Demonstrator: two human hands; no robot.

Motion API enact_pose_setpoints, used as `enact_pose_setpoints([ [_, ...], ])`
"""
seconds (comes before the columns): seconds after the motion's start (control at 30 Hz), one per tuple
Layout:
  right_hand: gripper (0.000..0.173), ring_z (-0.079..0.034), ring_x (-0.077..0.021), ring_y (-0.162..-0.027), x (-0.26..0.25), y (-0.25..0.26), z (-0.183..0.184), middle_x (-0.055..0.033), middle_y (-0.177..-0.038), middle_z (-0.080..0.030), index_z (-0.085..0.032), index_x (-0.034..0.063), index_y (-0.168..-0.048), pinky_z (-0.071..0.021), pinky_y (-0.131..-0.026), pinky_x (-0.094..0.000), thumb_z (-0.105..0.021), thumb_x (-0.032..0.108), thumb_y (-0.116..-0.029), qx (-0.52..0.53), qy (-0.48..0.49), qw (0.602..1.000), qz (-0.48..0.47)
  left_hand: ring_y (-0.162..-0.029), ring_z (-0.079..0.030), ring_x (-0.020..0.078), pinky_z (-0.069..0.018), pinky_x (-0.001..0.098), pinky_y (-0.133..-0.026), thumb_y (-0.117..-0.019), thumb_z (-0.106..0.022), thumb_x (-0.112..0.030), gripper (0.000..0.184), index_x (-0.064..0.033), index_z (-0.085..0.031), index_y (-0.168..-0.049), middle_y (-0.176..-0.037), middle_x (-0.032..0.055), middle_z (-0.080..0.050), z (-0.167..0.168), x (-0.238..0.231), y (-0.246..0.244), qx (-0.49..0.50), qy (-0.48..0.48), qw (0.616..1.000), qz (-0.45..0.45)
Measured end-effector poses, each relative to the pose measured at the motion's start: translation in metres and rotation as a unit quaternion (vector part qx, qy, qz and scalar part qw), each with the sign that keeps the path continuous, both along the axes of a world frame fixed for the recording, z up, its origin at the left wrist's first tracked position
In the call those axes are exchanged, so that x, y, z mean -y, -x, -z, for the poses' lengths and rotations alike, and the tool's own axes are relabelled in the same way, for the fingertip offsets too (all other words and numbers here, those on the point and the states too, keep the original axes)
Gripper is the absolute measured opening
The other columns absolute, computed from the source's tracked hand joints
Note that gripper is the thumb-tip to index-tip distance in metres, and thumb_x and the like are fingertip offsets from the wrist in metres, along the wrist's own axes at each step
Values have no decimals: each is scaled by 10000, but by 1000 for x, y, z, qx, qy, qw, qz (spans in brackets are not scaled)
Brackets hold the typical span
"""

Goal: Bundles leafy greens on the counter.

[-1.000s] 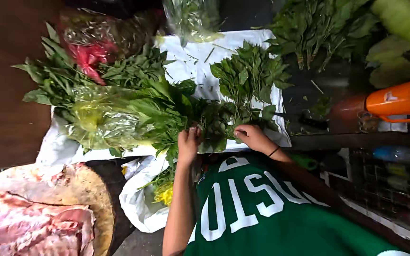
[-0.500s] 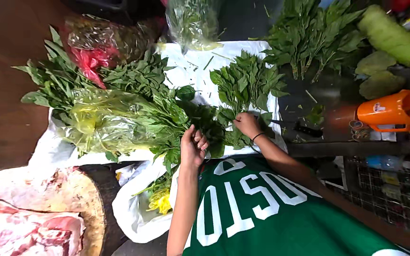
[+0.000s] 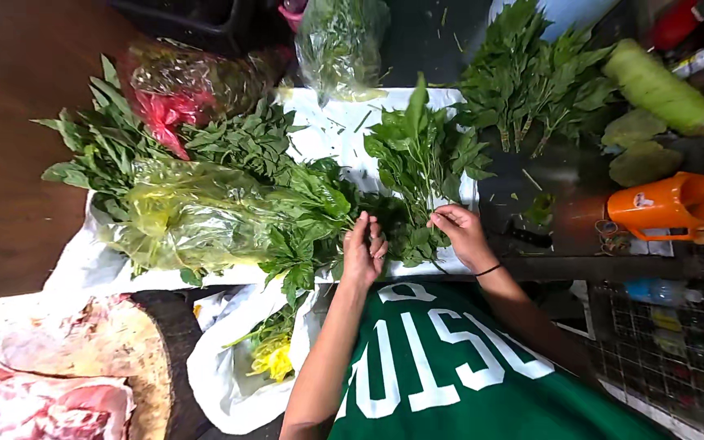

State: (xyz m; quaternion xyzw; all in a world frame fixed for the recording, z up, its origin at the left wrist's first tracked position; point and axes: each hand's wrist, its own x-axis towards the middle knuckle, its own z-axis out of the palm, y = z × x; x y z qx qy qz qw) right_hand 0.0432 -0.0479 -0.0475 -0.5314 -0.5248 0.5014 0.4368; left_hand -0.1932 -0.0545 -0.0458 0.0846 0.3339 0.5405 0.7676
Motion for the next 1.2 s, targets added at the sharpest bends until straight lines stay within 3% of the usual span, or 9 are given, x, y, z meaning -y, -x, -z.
enact_pose_setpoints([
  [0.33, 142, -671, -121, -681, 9, 64, -58, -50, -873, -716, -695, 21, -1092, -604, -620, -296, -642, 122, -1007, 98, -65, 993, -24, -471, -450, 50, -435, 181, -438, -1073, -435, -512, 394, -163, -571, -948, -683, -34, -500, 17, -1, -30, 10, 20, 996, 82],
  [0.47, 173, -704, -168, -737, 11, 83, -42, -57, -830, -721, -741, 63, -976, -623, -726, -426, -658, 214, -987, 288, 4, 952, -104, -677, -633, 111, -564, 291, -611, -1017, -446, -643, 501, -173, -623, -1006, -801, 11, -642, 22, -1, -37, -21, 52, 996, 73],
  [0.57, 193, -683, -195, -760, 16, 86, -35, -65, -805, -695, -729, 82, -926, -594, -731, -448, -634, 237, -991, 353, 11, 925, -139, -722, -605, 108, -549, 297, -648, -1063, -401, -577, 455, -180, -583, -931, -830, -10, -603, 22, -5, -38, -65, 74, 994, 50],
  [0.63, 180, -691, -220, -860, 18, 86, -32, -86, -933, -698, -721, 80, -987, -601, -791, -458, -659, 249, -979, 371, 4, 919, -135, -722, -589, 105, -533, 294, -647, -1075, -375, -561, 459, -185, -570, -896, -826, -16, -594, 20, -5, -36, -82, 64, 994, 46],
  [0.73, 430, -656, -326, -1114, 14, 87, -35, -180, -1239, -639, -598, 24, -1298, -560, -954, -531, -681, 285, -967, 381, 37, 913, -141, -810, -649, 115, -571, 318, -707, -1077, -324, -582, 507, -174, -596, -949, -904, 0, -657, 7, -10, -33, -75, 46, 995, 44],
  [0.87, 356, -694, -354, -1063, 10, 95, -36, -219, -1171, -674, -575, -12, -1311, -574, -925, -533, -519, 227, -1052, 392, 29, 904, -167, -935, -678, 147, -574, 347, -790, -1085, -275, -582, 588, -139, -657, -1024, -1022, 29, -711, -4, -18, -30, -118, 27, 992, 45],
  [1.0, 386, -688, -308, -1093, 3, 89, -22, -209, -1171, -687, -577, -27, -1343, -557, -986, -489, -441, 237, -1096, 299, -60, 946, -111, -863, -673, 168, -578, 363, -743, -1082, -293, -584, 614, -98, -668, -1065, -991, 63, -709, -13, -31, -30, -186, -11, 980, 65],
  [1.1, 362, -704, -271, -988, -9, 78, -21, -178, -1061, -704, -602, -5, -1294, -575, -911, -488, -433, 256, -1108, 247, -69, 963, -87, -874, -676, 214, -593, 423, -801, -1090, -336, -550, 595, -31, -597, -1219, -998, 130, -676, -24, -36, -22, -358, -80, 915, 168],
  [1.2, 368, -697, -309, -1006, -18, 58, -33, -197, -1092, -693, -573, 15, -1328, -563, -913, -532, -392, 259, -1121, 261, -11, 958, -117, -830, -699, 258, -582, 520, -788, -1076, -439, -504, 530, -39, -681, -1154, -917, 129, -708, -56, -25, -7, -613, -209, 700, 301],
])
